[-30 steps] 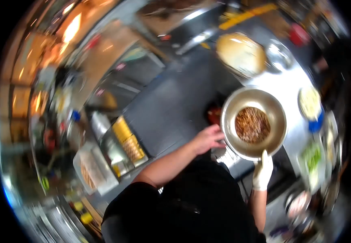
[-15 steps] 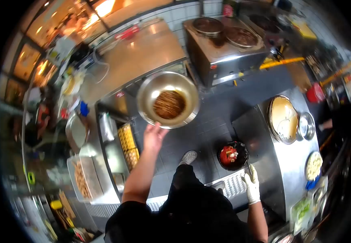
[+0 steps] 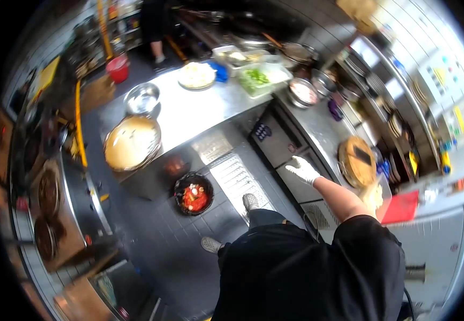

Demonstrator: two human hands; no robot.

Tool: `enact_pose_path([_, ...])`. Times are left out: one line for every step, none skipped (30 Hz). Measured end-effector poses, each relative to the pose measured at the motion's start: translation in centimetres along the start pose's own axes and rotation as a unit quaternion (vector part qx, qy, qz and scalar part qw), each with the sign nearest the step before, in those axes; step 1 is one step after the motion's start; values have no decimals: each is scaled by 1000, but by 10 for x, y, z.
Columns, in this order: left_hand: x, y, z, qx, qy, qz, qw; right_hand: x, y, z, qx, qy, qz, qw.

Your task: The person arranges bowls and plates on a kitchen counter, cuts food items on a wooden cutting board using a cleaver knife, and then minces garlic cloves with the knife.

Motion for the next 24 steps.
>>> enact_pose_path([25,6,-24,-33,-11,-19,999,15,24,10,9,22,-16,1000])
enact_pose_path([53,8,-45,-63,-26,-35,997,29,42,17,20,42,-32,998])
enact_pose_path([85,9,-63,-88,-46,-45,994,43,57,21,8,66,-54,996])
enact_pose_path([120,5,-80,-111,-71,-53,990,57,70,23,-6,90,-77,993])
enact_pose_path([156,1,-93,-127,-101,-49,985,69,89,28,-20,112,-100,988])
enact_pose_path([194,-10,-106,-141,-138,-32,980,77,105,30,-32,139,-113,983])
enact_pose_path([234,-22,-121,-152,-176,-10,973,83,123,32,-45,167,-126,977])
enact_pose_path([275,-37,-129,-167,-220,35,960,93,144,38,-52,194,-142,969])
enact_pose_path([316,-55,-138,-186,-260,94,943,98,161,44,-68,224,-152,960])
enact_pose_path([356,-70,-146,-206,-291,152,922,100,185,51,-68,251,-167,951])
enact_pose_path([400,-87,-151,-236,-324,233,886,103,214,61,-65,276,-183,941])
enact_pose_path([441,-102,-162,-272,-357,310,838,102,240,68,-63,301,-198,931])
enact_pose_path([483,-113,-184,-314,-396,359,785,99,268,76,-58,331,-208,919])
enact_pose_path([525,-127,-214,-350,-459,374,726,105,292,94,-50,348,-226,908])
enact_pose_path([552,-180,-255,-390,-529,316,684,104,316,107,-29,364,-241,899])
enact_pose_path([615,-134,-296,-397,-646,242,606,102,340,116,-8,377,-256,890])
enact_pose_path([667,-109,-339,-384,-777,3,500,102,363,127,16,402,-247,882])
enact_pose_path([703,-131,-369,-361,-814,-89,447,106,377,144,25,404,-256,878])
enact_pose_path([741,-124,-395,-390,-810,-189,396,106,386,153,31,393,-249,885])
enact_pose_path([788,-93,-418,-353,-825,-233,374,101,400,162,37,382,-238,892])
enact_pose_path([828,-79,-437,-368,-835,-224,343,100,414,171,75,380,-228,893])
enact_pose_path([862,-58,-454,-347,-834,-288,318,97,424,173,71,367,-221,901])
enact_pose_path([889,-47,-468,-328,-840,-299,314,99,425,181,68,354,-211,909])
enact_pose_path([912,-45,-480,-327,-834,-321,309,99,430,188,69,341,-201,916])
Point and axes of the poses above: each hand's wrist, its own x-axis away from the middle knuckle, its own z-axis out of the back of the hand, y = z × x, the point moved 4 cm from there along -x, towards the middle knuckle, and after that the axes turned 15 degrees about -y, right-handed, at the moved point
